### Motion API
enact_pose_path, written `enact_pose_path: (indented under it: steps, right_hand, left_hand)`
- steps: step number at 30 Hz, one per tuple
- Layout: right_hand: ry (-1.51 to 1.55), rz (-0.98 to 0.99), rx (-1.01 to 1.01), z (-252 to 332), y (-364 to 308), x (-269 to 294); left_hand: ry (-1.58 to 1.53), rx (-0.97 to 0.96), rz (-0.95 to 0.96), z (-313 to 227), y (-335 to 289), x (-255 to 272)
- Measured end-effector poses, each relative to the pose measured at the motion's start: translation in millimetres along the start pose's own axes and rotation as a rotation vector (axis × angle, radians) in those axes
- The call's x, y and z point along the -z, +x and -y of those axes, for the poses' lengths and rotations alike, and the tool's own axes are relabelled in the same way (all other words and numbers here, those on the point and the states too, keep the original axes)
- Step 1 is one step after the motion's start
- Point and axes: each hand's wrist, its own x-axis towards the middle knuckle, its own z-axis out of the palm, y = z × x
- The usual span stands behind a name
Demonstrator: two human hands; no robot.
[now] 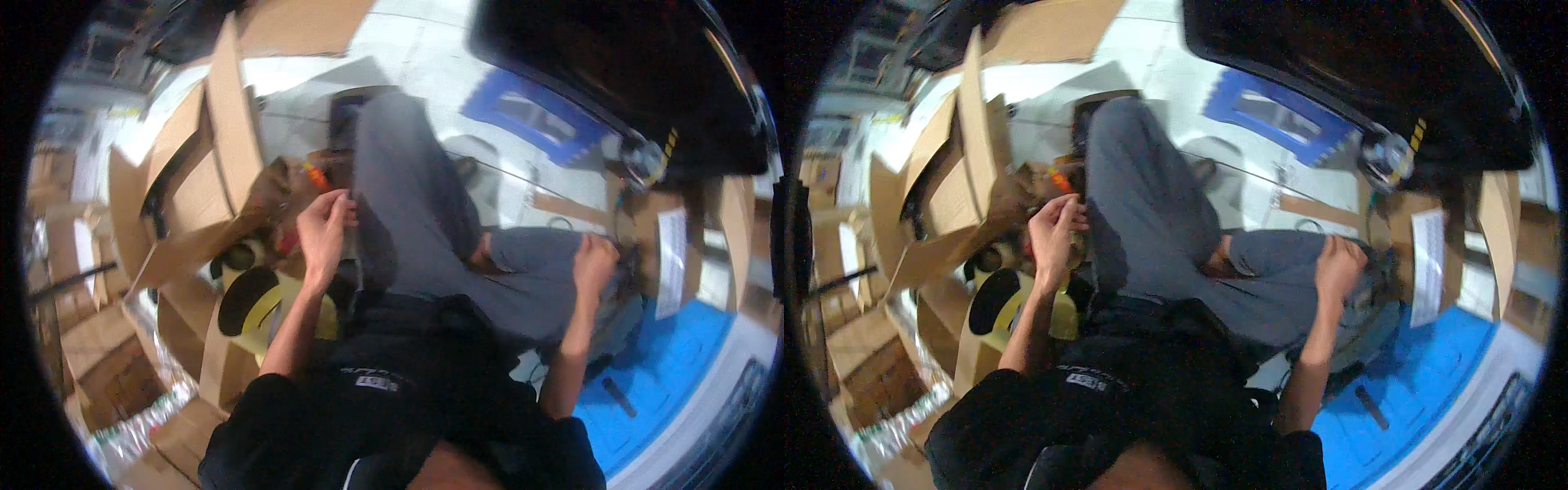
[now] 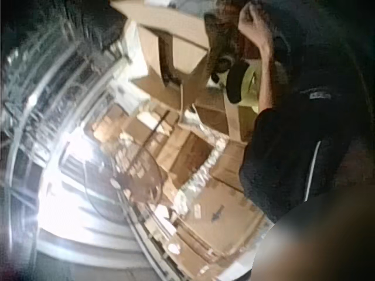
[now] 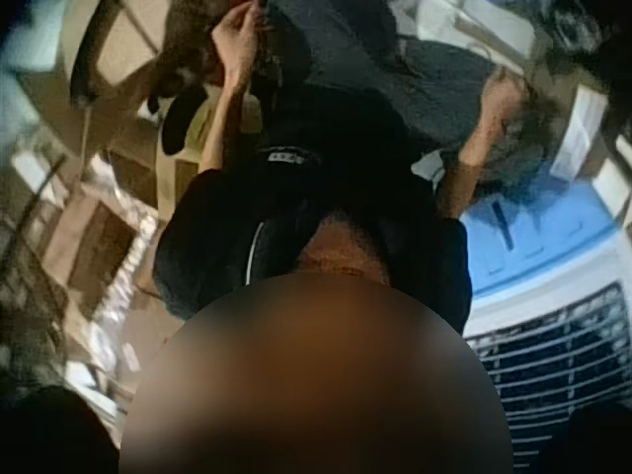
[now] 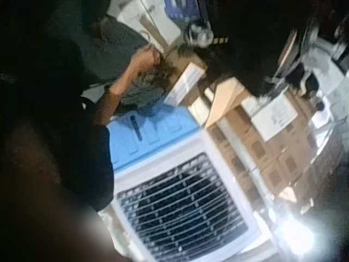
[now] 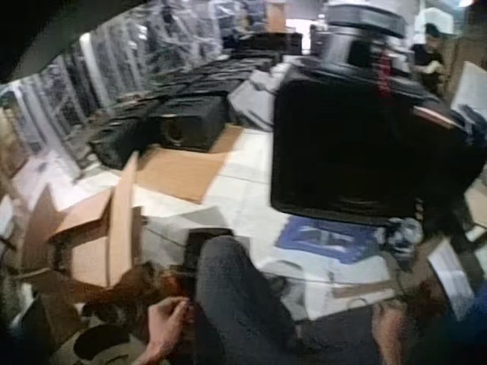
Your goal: The person solders wires to a speaker driver and then secures the driver into a speaker enclosure using a power drill. The person handles solder, a soldering iron, wires, a speaker driver, and a power drill.
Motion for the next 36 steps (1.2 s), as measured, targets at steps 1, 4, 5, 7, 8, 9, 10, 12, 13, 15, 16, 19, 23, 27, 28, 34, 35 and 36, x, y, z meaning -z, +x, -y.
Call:
enact_pose_path:
  steps: [1,4,5,7,8,9,10,12,13,15,16,19,23,27,28,34,35,36]
  right_hand:
    - [0.036,-0.005,-0.001,3,0,-1]
    - [0.017,0.030,0.033,27,8,-16]
    - [0.120,0.034,0.060,36,15,-25]
    - [0.151,0.316,-0.058,57,36,-55]
    - [0.179,0.433,-0.160,70,49,-75]
    - [0.214,0.545,-0.273,76,60,-94]
    - [0.256,0.522,-0.307,78,65,-113]
    - [0.289,0.508,-0.422,79,70,-152]
    - [0.281,0.505,-0.486,80,73,-172]
    - [0.382,0.476,-0.667,77,73,-204]
    - [0.444,0.382,-0.765,76,71,-214]
    - [0.438,0.260,-0.631,79,66,-207]
    - [0.770,0.321,-0.380,87,67,-112]
    - [1.203,0.187,-0.265,107,38,7]
    - [1.233,0.181,-0.306,114,31,29]
    - [1.451,0.179,-0.514,122,16,93]
    - [1.540,0.123,-0.489,120,17,96]
    - [1.611,0.096,-0.518,116,17,99]
  left_hand:
    - [0.069,-0.079,-0.003,-3,-6,-10]
    - [0.320,-0.266,0.061,-9,-17,-43]
    - [0.411,-0.380,0.089,-11,-21,-55]
    - [0.325,-0.360,0.168,-11,-28,-81]
    - [0.332,-0.349,0.225,-12,-32,-90]
    - [0.340,-0.333,0.280,-12,-36,-99]
    - [0.328,-0.346,0.320,-12,-42,-108]
    - [0.339,-0.379,0.397,-14,-52,-119]
    - [0.390,-0.454,0.416,-14,-57,-122]
    - [0.340,-0.373,0.483,-14,-65,-129]
    - [0.325,-0.364,0.498,-13,-67,-131]
    - [0.270,-0.297,0.526,-7,-63,-144]
    - [0.196,-0.192,0.519,-9,-46,-168]
    - [-0.199,0.030,0.585,-33,-38,-208]
    - [-0.275,0.057,0.627,-39,-41,-215]
    - [-0.474,0.177,0.786,-72,-63,-212]
    - [-0.543,0.193,0.771,-75,-66,-210]
    - [-0.533,0.184,0.734,-79,-67,-209]
